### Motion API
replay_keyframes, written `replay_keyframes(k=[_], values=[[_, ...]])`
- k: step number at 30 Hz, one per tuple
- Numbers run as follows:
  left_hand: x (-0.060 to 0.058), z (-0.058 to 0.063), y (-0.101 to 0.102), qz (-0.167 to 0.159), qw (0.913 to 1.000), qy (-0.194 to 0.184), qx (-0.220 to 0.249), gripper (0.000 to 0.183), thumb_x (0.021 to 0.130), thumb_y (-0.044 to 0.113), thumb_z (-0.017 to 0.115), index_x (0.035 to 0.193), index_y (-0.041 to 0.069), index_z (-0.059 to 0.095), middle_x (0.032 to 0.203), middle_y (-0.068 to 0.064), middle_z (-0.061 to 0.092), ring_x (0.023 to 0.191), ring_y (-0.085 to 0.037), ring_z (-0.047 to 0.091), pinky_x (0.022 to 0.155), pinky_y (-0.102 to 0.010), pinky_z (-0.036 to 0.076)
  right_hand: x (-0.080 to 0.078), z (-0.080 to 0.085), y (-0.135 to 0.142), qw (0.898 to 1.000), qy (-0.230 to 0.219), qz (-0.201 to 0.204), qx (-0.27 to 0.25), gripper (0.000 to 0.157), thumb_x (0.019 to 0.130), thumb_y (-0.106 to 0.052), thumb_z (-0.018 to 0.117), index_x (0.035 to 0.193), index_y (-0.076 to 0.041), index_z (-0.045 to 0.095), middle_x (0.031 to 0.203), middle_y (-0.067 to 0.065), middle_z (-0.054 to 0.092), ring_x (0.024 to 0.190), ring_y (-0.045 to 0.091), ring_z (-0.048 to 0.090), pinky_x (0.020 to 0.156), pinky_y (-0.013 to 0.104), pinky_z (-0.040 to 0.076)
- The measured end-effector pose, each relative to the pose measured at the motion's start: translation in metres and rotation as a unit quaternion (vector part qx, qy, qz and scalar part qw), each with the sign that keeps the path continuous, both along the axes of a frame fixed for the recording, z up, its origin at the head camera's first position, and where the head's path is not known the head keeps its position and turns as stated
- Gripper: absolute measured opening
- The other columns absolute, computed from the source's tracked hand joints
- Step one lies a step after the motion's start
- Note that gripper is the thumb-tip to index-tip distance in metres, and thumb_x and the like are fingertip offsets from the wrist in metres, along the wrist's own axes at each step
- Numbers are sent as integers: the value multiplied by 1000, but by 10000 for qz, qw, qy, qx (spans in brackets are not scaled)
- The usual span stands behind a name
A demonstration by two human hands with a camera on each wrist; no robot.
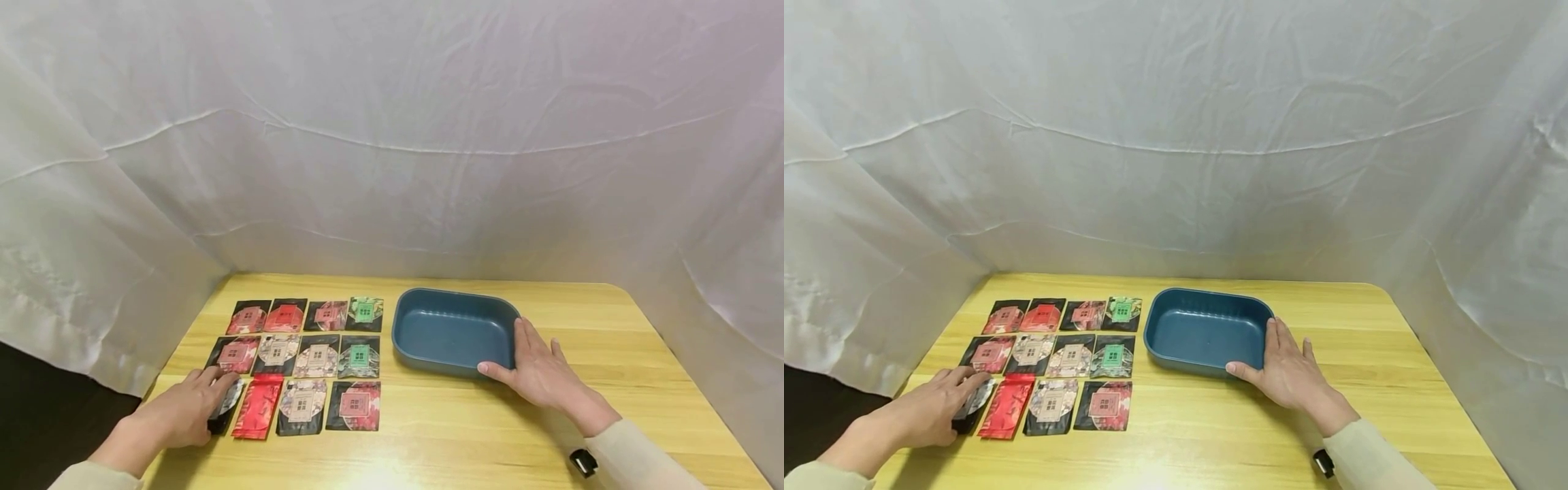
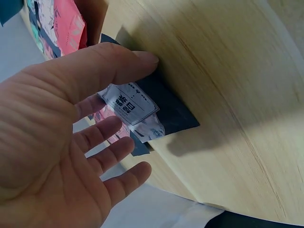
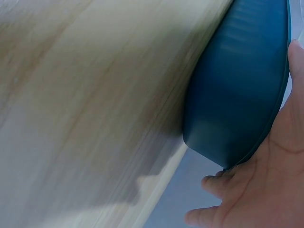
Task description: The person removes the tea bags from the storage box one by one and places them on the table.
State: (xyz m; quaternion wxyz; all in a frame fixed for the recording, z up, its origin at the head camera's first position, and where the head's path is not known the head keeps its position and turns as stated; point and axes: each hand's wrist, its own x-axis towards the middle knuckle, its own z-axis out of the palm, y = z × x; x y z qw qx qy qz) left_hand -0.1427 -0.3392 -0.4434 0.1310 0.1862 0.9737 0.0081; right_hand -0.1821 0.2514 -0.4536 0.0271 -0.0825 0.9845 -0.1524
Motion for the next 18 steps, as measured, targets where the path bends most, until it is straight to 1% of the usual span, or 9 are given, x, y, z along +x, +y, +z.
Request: replay_keyframes(k=[4, 6, 8, 11, 15, 18], values=[[1, 0, 0, 83, 10000, 27, -14, 95, 65, 12, 92, 148, -3, 50, 141, -34, 51, 124, -59, 53, 99, -68, 51, -3, 1, -2, 10000, -38, 30, 24, 133, 89, -88, 48, 161, 16, 8, 170, 36, 11, 157, 54, 16, 118, 82, 9], [2, 1, 1, 81, 9998, 188, 14, 95, 65, 11, 90, 150, -2, 50, 139, -33, 52, 121, -57, 55, 95, -66, 53, -5, 3, -2, 10000, -8, 76, 58, 132, 90, -87, 49, 161, 17, 9, 170, 37, 13, 157, 54, 17, 117, 82, 10], [3, 3, 2, 115, 9993, 356, 58, 92, 66, 10, 89, 149, -1, 51, 138, -32, 54, 119, -55, 57, 93, -64, 55, -7, 5, -2, 9999, 4, 103, 85, 131, 90, -86, 50, 161, 17, 10, 170, 36, 14, 157, 54, 18, 117, 83, 11], [3, 10, 8, 137, 9985, 486, 194, 86, 69, 8, 87, 148, 2, 53, 136, -32, 57, 118, -54, 60, 89, -62, 57, -11, 7, 0, 9998, 15, 150, 129, 130, 91, -85, 52, 161, 17, 11, 169, 37, 15, 156, 54, 19, 116, 83, 12], [4, 23, 25, 45, 9980, 418, 468, 77, 78, 8, 83, 149, 1, 54, 142, -35, 56, 124, -57, 59, 92, -63, 56, -17, 8, 4, 9997, -54, 170, 153, 131, 89, -86, 52, 162, 16, 11, 169, 36, 15, 156, 55, 20, 115, 84, 11], [7, 30, 48, -53, 9960, 640, 627, 69, 81, 11, 80, 146, 1, 58, 143, -31, 59, 127, -54, 60, 98, -64, 54, -21, 8, 6, 9997, -100, 178, 114, 132, 88, -86, 53, 162, 14, 11, 170, 36, 15, 156, 55, 19, 115, 85, 10]])
